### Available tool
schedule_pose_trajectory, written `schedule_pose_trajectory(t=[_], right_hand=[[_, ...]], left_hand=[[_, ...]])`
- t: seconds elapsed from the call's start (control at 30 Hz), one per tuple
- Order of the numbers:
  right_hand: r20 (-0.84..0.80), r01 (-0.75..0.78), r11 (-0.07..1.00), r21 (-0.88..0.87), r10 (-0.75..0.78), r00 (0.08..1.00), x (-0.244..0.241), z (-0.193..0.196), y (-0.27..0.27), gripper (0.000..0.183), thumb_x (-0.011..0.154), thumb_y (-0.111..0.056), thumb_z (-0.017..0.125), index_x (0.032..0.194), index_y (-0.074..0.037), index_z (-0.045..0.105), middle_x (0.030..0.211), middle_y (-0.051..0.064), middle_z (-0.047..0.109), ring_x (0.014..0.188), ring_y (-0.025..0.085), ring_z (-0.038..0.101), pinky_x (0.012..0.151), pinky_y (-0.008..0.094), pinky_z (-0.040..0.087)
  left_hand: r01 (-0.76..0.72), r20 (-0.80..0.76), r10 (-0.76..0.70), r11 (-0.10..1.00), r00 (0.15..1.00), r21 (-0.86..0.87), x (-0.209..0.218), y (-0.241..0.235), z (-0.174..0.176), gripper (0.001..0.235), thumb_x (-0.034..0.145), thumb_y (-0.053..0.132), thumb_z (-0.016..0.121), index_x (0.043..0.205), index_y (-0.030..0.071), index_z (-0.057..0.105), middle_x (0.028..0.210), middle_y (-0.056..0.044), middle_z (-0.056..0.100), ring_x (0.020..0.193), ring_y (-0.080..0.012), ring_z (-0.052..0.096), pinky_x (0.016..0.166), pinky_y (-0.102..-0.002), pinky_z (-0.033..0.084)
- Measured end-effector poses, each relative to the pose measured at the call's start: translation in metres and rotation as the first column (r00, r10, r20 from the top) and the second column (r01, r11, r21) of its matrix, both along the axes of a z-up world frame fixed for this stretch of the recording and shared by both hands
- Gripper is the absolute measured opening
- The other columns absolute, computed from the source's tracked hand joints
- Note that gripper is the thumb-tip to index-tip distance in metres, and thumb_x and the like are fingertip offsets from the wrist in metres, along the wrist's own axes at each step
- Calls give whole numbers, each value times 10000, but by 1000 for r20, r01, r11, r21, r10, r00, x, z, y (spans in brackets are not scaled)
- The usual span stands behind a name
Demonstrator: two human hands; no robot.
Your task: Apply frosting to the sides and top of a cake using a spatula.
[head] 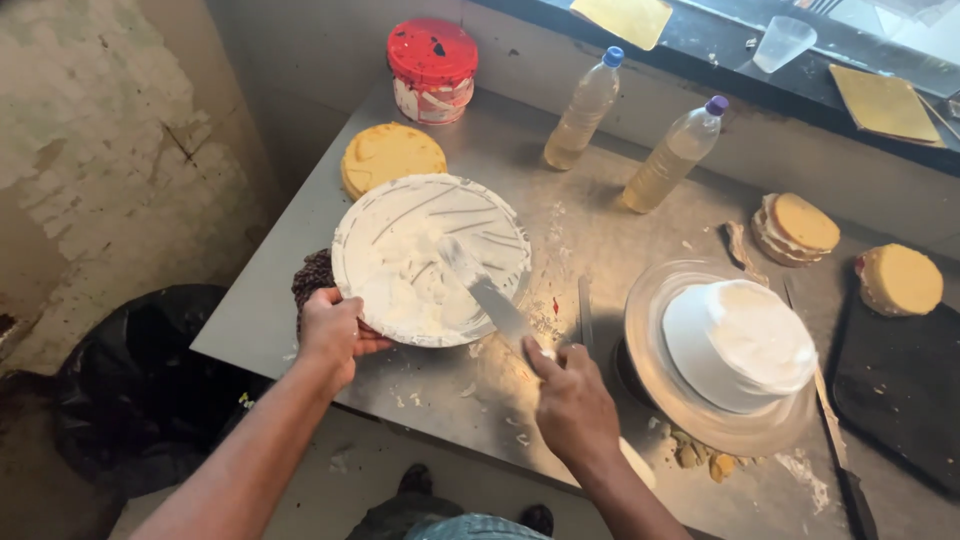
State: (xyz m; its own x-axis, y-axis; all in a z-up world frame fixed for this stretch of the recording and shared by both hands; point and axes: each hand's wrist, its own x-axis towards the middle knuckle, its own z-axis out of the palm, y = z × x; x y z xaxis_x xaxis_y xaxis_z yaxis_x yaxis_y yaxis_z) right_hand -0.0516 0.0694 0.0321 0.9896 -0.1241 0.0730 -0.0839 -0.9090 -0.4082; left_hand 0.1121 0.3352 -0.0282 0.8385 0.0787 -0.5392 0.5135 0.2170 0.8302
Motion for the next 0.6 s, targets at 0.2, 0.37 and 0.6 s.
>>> schedule_pose_trajectory(t=[0.2,0.37,0.6], right_hand=[[145,-84,982,-170,109,983,-105,-96,-132,600,759,-5,513,1300,-197,688,1011,117,642,918,294,633,834,403,526],[-466,607,635,477,-402,788,-81,-42,-73,387,927,-306,672,1304,-231,717,848,89,773,697,175,722,552,355,584],[-549,539,541,645,-163,820,-138,-208,-146,274,965,-293,679,921,-23,698,638,70,596,495,129,543,457,296,432]], left_hand=[[-38,10,38,999,999,-14,1,2,7,324,970,73,476,1274,-37,447,1019,-225,685,775,-322,732,659,-511,658],[-20,-20,19,999,1000,-33,0,-1,1,333,968,130,440,1283,30,485,1011,-194,693,747,-323,728,673,-530,634],[-80,89,86,995,992,-61,-11,-17,-37,367,1004,120,446,1344,-19,452,1103,-186,678,852,-326,730,714,-536,615]])
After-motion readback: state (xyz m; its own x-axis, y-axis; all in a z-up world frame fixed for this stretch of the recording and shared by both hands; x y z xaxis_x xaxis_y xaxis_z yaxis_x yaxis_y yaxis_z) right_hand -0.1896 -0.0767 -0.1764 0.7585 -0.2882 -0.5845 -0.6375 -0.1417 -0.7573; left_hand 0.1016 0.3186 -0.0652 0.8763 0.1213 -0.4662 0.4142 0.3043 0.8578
